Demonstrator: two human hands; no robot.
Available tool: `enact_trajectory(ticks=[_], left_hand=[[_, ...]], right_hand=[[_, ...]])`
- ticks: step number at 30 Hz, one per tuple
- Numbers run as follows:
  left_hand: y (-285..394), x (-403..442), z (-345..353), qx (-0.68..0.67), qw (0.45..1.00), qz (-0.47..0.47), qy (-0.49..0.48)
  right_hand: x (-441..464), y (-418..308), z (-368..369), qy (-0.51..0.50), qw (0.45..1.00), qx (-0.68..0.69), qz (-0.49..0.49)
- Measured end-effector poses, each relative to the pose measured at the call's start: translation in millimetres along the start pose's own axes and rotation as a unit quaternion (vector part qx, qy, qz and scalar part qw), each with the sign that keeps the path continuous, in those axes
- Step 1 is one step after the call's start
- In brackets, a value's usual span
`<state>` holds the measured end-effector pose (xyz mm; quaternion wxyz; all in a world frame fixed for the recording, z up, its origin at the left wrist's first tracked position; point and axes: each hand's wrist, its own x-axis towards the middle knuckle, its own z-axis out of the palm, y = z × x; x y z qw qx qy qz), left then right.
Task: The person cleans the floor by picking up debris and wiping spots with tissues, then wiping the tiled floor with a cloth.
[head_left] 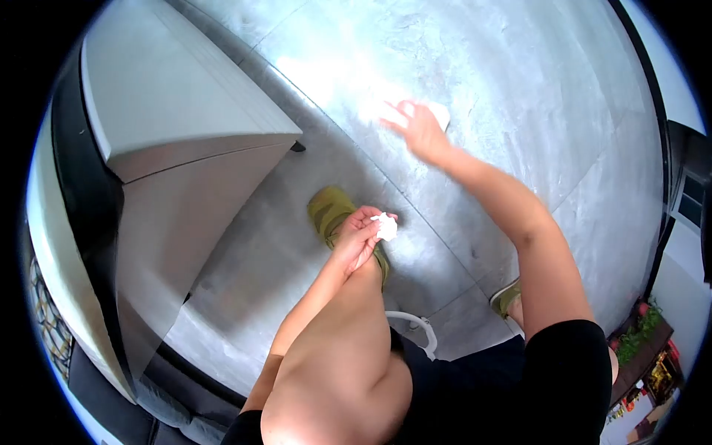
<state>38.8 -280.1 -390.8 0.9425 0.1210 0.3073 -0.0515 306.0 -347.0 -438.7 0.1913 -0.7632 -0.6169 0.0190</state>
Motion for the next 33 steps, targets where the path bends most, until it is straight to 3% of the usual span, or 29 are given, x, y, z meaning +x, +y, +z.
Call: enact_trajectory(ticks=[2,5,7,9,11,13,16,18,20,21,23,26,28,30,33], left_hand=[[0,-2,2,0.008,1.000,0.007,0.001],[-1,0,-7,0.007,1.000,-0.004,-0.008],[3,-2,4,0.012,1.000,0.001,0.009],[1,-5,6,0.011,1.000,0.006,0.020],[-1,-2,2,0.007,1.000,0.015,0.016],[2,-3,7,0.018,0.999,0.016,0.033],[5,-2,7,0.021,0.999,0.006,0.037],[0,-2,4,0.040,0.999,0.012,0.019],[-1,-2,4,0.046,0.998,0.020,0.025],[-2,-1,1,0.051,0.998,0.013,0.034],[-4,-1,-3,0.058,0.998,0.017,0.034],[-3,0,-7,0.070,0.997,0.019,0.018],[-4,-3,-8,0.076,0.995,0.013,0.069],[-4,0,-6,0.095,0.991,0.010,0.092],[1,-3,-1,0.129,0.987,0.020,0.095]], right_hand=[[-16,-50,-9,-0.008,0.987,0.141,-0.076],[-7,-68,-1,0.024,0.965,0.119,-0.233],[37,-55,2,-0.112,0.976,0.112,-0.150],[91,-25,-7,-0.203,0.978,0.045,-0.001],[120,23,10,-0.093,0.976,-0.136,0.140],[130,56,4,-0.018,0.937,-0.096,0.334],[102,54,3,0.001,0.948,-0.104,0.301],[56,18,6,0.009,0.971,-0.163,0.173],[1,-36,-7,0.012,0.991,-0.100,0.091],[-30,-60,-9,-0.029,0.993,0.030,0.108],[-84,-97,-28,-0.011,0.996,0.065,0.054],[-127,-72,-25,-0.057,0.994,0.087,0.013],[-117,-38,-46,-0.197,0.962,-0.013,0.190],[-107,16,-53,-0.030,0.941,-0.098,0.322],[-124,28,-64,-0.045,0.884,-0.111,0.451]])
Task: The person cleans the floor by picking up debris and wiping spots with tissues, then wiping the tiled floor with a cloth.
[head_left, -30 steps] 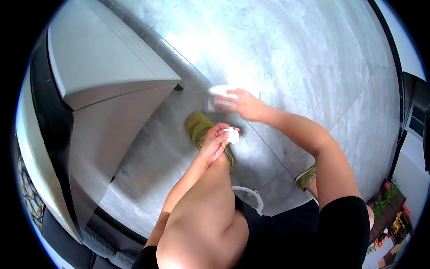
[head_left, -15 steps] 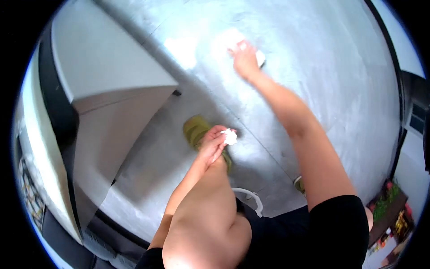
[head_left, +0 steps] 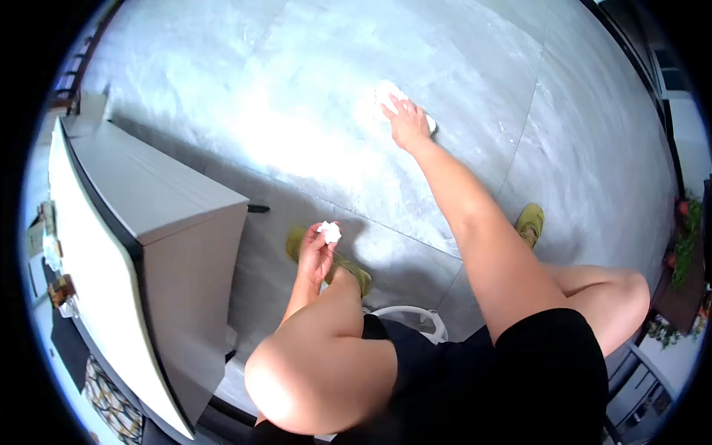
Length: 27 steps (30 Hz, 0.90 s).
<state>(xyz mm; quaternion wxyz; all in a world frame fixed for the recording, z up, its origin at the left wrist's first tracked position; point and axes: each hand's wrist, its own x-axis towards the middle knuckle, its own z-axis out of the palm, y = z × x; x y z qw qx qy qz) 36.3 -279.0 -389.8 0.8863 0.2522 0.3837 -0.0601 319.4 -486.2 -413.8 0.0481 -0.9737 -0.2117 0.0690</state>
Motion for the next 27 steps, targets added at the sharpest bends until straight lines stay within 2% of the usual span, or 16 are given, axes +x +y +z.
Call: enact_trajectory(ticks=[3,7,10,12,14,18,23,26,27], left_hand=[[21,-16,28,0.045,0.995,0.044,-0.077],[30,-39,66,0.139,0.982,0.064,-0.107],[33,-33,77,0.174,0.975,0.039,-0.132],[26,-25,95,0.175,0.977,-0.007,-0.124],[18,2,107,0.189,0.975,-0.047,-0.111],[43,-19,145,0.240,0.962,-0.078,-0.109],[104,-25,212,0.382,0.919,0.003,-0.094],[125,-43,264,0.355,0.920,0.089,-0.139],[127,-54,278,0.340,0.918,0.126,-0.161]], right_hand=[[-113,27,59,-0.010,0.997,0.045,-0.056],[-235,46,59,0.007,0.992,0.055,-0.112],[-251,45,76,0.028,0.980,0.082,-0.178],[-226,58,72,0.047,0.967,0.115,-0.224],[-181,73,82,0.045,0.970,0.084,-0.224],[-126,59,51,0.030,0.987,0.049,-0.152],[-104,37,37,0.021,0.998,0.031,-0.046],[-126,28,64,0.064,0.997,0.040,0.016],[-137,24,67,0.040,0.998,0.039,0.042]])
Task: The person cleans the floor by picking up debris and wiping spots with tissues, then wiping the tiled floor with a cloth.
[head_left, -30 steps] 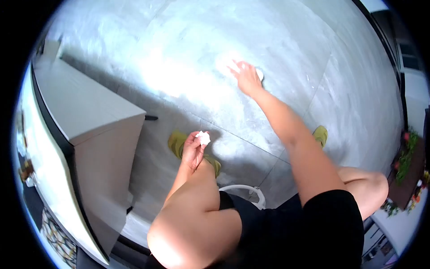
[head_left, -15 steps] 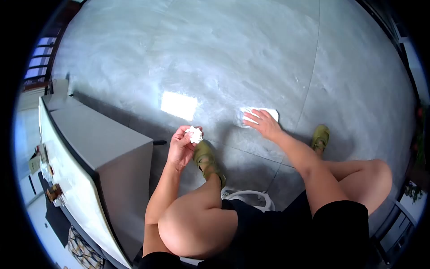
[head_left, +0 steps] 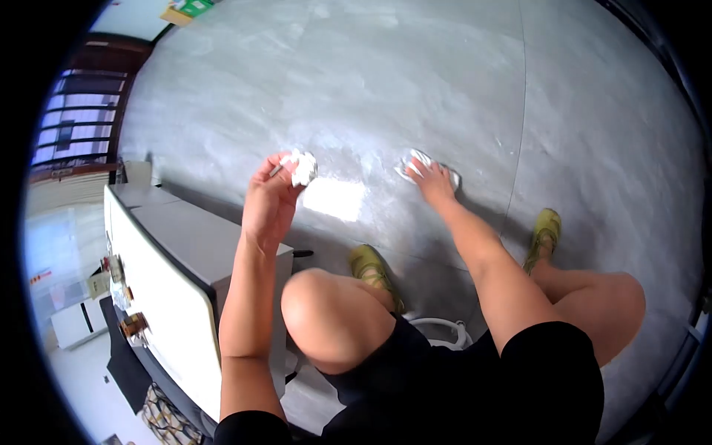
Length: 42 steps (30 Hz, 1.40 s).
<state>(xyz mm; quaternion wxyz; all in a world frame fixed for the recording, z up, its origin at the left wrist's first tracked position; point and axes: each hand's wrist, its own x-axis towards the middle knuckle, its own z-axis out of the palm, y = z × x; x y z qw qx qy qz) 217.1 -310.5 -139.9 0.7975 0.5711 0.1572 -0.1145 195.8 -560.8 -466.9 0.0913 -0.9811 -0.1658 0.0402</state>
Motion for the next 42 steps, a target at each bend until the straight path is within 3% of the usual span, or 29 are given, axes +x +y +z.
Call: enact_trajectory(ticks=[4,8,15,18,22,26,31,37,40,41,42], left_hand=[[36,-70,33,-0.107,0.986,0.121,0.031],[37,-154,28,-0.196,0.961,0.193,0.028],[15,-245,6,-0.391,0.895,0.213,-0.024],[4,-254,15,-0.382,0.896,0.225,-0.004],[-10,-236,6,-0.477,0.858,0.189,-0.001],[-20,-220,0,-0.547,0.827,0.121,-0.045],[-14,-213,0,-0.514,0.848,0.131,-0.015],[-17,-215,13,-0.507,0.841,0.189,0.010],[-17,-214,24,-0.499,0.839,0.218,0.015],[-17,-211,27,-0.493,0.842,0.218,0.008],[-16,-208,30,-0.487,0.846,0.215,-0.002]], right_hand=[[-70,-3,-18,-0.125,0.987,0.040,0.090],[-140,12,-17,-0.133,0.986,0.023,0.092],[-178,14,-12,-0.172,0.979,0.017,0.113],[-177,9,-11,-0.178,0.977,0.006,0.117],[-173,11,-10,-0.190,0.974,0.023,0.119],[-156,14,-2,-0.171,0.971,0.059,0.155],[-98,60,9,-0.101,0.950,0.081,0.285],[-75,132,-1,-0.053,0.848,0.063,0.523],[-43,149,-7,-0.149,0.842,-0.049,0.517],[-39,139,-10,-0.080,0.860,-0.008,0.505],[-35,151,54,0.075,0.876,0.185,0.438]])
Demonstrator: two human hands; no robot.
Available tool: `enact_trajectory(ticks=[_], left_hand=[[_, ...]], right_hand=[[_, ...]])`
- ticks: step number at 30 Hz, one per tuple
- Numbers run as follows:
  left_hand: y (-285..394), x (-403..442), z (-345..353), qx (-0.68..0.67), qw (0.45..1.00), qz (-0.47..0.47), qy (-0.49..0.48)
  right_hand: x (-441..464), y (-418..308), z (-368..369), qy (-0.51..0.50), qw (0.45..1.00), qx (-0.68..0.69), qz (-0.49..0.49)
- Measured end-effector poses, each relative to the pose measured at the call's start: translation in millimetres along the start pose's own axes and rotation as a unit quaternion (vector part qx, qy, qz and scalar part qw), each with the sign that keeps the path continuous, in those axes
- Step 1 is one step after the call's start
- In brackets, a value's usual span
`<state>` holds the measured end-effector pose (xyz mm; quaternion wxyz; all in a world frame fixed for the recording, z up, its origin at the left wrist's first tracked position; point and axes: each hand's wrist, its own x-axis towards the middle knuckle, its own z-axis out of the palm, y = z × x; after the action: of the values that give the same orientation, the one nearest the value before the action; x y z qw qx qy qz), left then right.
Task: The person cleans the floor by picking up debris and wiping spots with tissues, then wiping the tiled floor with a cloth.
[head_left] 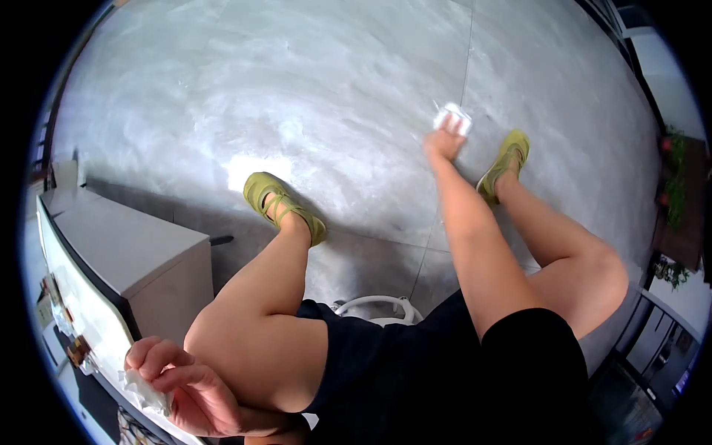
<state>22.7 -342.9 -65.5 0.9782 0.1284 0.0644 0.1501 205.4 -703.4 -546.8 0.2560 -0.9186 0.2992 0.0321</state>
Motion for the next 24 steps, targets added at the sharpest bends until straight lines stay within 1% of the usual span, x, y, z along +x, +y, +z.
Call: enact_trajectory(ticks=[2,3,5,8,9,12,14,15,16,18,21,23,24], left_hand=[[-7,10,5,0.014,1.000,-0.024,0.008],[-11,15,7,0.022,0.999,-0.031,0.009],[-19,24,10,0.023,0.999,-0.043,0.020],[-27,43,14,0.009,0.998,-0.051,0.027],[-28,47,15,0.010,0.998,-0.053,0.028],[-23,50,14,0.008,0.998,-0.050,0.028],[-16,46,11,-0.008,0.999,-0.041,0.018],[-15,44,14,0.013,0.999,-0.010,0.031],[-13,43,16,0.027,0.999,-0.008,0.030],[-5,44,6,0.035,0.999,0.030,0.013],[-2,53,7,0.043,0.998,0.024,0.032],[0,54,7,0.032,0.999,0.015,0.031],[0,54,9,0.054,0.998,0.018,0.030]], right_hand=[[-13,-13,35,-0.010,0.990,0.026,-0.140],[-57,-58,10,-0.066,0.960,-0.191,-0.195],[-107,-84,24,-0.124,0.944,-0.137,-0.273],[-126,-91,18,-0.137,0.878,-0.168,-0.427],[-113,-98,-12,-0.199,0.843,-0.242,-0.437],[-65,-62,-33,-0.130,0.887,-0.288,-0.337],[-50,-30,-42,-0.073,0.933,-0.248,-0.251],[-48,-14,-46,-0.044,0.951,-0.228,-0.206],[-60,-1,-41,-0.042,0.953,-0.222,-0.204],[-107,3,-22,-0.035,0.957,-0.201,-0.205],[-170,-15,-31,-0.059,0.971,-0.141,-0.185],[-179,-13,-27,-0.013,0.988,-0.127,-0.085],[-183,-11,-26,0.010,0.992,-0.121,-0.035]])
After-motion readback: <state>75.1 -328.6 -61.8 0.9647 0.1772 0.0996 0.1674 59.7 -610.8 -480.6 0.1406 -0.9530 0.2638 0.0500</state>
